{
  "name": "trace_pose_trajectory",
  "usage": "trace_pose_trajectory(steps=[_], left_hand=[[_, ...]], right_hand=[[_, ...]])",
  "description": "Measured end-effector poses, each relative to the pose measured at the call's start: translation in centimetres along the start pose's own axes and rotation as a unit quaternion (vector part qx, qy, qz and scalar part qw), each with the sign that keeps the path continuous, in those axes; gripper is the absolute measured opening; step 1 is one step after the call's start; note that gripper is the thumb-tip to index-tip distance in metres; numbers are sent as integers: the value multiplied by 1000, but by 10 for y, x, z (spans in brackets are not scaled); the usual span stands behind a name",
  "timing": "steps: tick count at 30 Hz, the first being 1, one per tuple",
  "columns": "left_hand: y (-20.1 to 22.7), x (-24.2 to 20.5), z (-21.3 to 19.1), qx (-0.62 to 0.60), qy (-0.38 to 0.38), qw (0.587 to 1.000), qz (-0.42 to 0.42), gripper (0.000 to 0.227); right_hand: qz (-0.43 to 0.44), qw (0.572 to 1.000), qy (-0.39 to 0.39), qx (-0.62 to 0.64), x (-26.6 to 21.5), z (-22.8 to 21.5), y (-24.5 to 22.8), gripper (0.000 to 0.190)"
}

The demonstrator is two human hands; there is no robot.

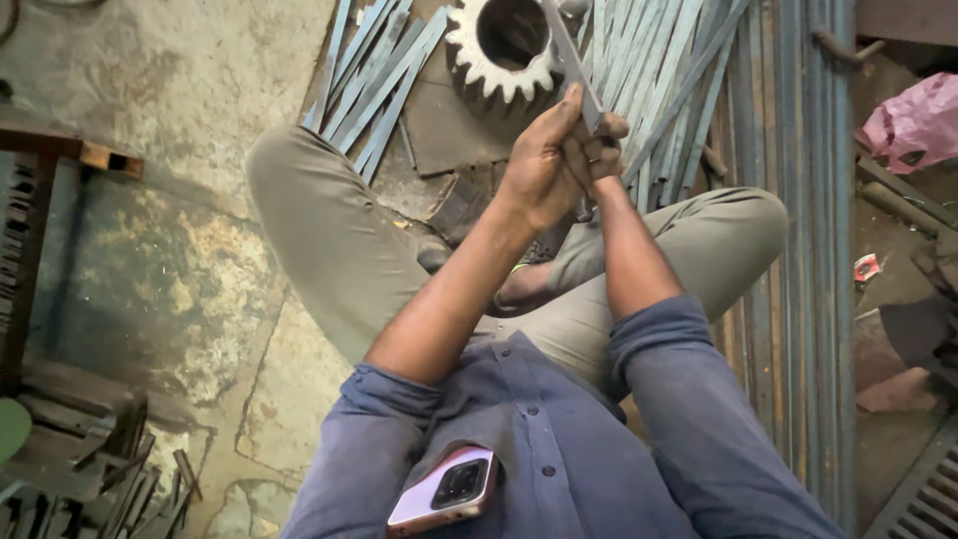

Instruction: The person sits cross-legged on the floor and repeatedly strikes thin metal rods with a hammer. The rods are held against a large white gear-like object placed on the ground. The person picks up rods from a pile, strikes them, and places them back down.

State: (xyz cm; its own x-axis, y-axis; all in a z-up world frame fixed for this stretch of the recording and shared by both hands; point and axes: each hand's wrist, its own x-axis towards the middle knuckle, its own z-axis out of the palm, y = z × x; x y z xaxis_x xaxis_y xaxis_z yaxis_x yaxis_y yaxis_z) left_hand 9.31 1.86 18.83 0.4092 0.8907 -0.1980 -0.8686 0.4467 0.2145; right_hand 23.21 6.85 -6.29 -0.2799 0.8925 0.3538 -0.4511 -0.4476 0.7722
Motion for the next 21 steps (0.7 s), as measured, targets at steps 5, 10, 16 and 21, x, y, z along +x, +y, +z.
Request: trace_pose_trajectory(steps=[5, 10, 16, 21], left_hand=[[9, -5, 20, 56, 1, 998, 14, 46], [14, -3, 30, 97, 22, 995, 14, 47], [23, 5, 4, 151, 26, 988, -1, 42], [14, 30, -142, 327, 133, 933, -66, 24]], right_hand=[[179, 962, -124, 162, 18, -14, 32, 18], [242, 944, -156, 164, 25, -16, 50, 14], [132, 980, -101, 106, 16, -14, 50, 8], [-66, 339, 576, -741, -2, 42, 6, 15]])
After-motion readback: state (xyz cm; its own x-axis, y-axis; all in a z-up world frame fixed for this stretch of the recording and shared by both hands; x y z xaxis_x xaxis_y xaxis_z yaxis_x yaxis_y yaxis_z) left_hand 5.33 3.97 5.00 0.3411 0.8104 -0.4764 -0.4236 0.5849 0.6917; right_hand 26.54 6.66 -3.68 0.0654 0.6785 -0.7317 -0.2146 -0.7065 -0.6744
